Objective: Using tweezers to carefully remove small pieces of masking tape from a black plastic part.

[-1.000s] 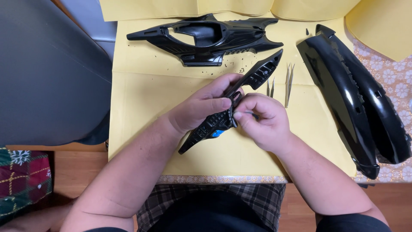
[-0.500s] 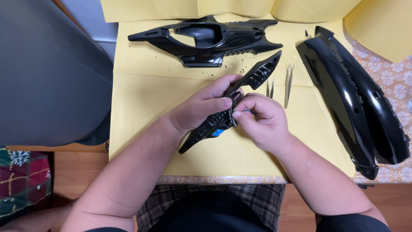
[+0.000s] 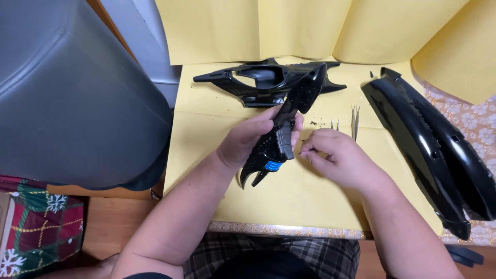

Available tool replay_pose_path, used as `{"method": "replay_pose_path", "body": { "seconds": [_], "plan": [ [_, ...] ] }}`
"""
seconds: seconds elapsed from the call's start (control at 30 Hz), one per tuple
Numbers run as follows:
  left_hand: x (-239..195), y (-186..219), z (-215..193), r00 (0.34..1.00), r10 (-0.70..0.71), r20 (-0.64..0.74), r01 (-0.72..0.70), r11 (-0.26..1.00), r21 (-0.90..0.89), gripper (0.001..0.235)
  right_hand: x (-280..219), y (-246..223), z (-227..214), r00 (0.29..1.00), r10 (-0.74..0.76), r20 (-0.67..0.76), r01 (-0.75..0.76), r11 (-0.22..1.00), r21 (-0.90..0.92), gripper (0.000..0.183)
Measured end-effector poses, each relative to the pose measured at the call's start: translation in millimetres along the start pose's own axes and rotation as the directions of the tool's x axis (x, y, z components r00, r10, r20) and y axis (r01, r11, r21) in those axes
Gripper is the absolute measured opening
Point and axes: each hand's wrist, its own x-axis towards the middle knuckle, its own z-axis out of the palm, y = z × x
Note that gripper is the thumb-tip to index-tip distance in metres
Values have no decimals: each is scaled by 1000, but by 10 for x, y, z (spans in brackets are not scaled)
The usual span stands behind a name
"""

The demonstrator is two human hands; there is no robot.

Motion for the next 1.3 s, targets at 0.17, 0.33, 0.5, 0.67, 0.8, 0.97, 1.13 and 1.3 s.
{"method": "replay_pose_path", "body": {
  "seconds": [0.17, 0.33, 0.5, 0.67, 0.8, 0.97, 1.13, 1.3],
  "plan": [
    [-10, 123, 143, 999, 19, 36, -19, 1000, 11, 49, 28, -68, 42, 1000, 11, 26, -9, 999, -52, 5],
    [-15, 201, 167, 999, 36, 37, -35, 999, -22, 50, -15, 23, 54, 998, 69, 4, -69, 996, -49, 4],
    [-3, 232, 144, 997, -2, 76, 11, 994, -107, 66, -40, 130, 65, 996, 61, -71, -68, 993, -99, 5],
    [44, 162, 11, 1000, -11, 28, 13, 996, -90, 70, -46, 132, 48, 986, 74, -151, -90, 990, -108, 6],
    [37, 157, 16, 1000, -30, -5, 29, 997, -74, 69, -48, 124, 54, 974, 40, -225, -58, 996, -74, 7],
    [57, 70, -29, 999, 5, -38, -6, 1000, -26, 64, -73, 205, 79, 964, 16, -264, -40, 996, -85, 12],
    [53, 3, -11, 998, 31, -49, -31, 1000, 4, 63, -107, 235, 84, 947, 58, -316, -73, 997, -34, 12],
    [65, -18, 55, 991, 28, -131, -20, 998, 65, 59, -134, 288, 89, 914, 103, -393, -115, 993, -7, 8]
  ]
}}
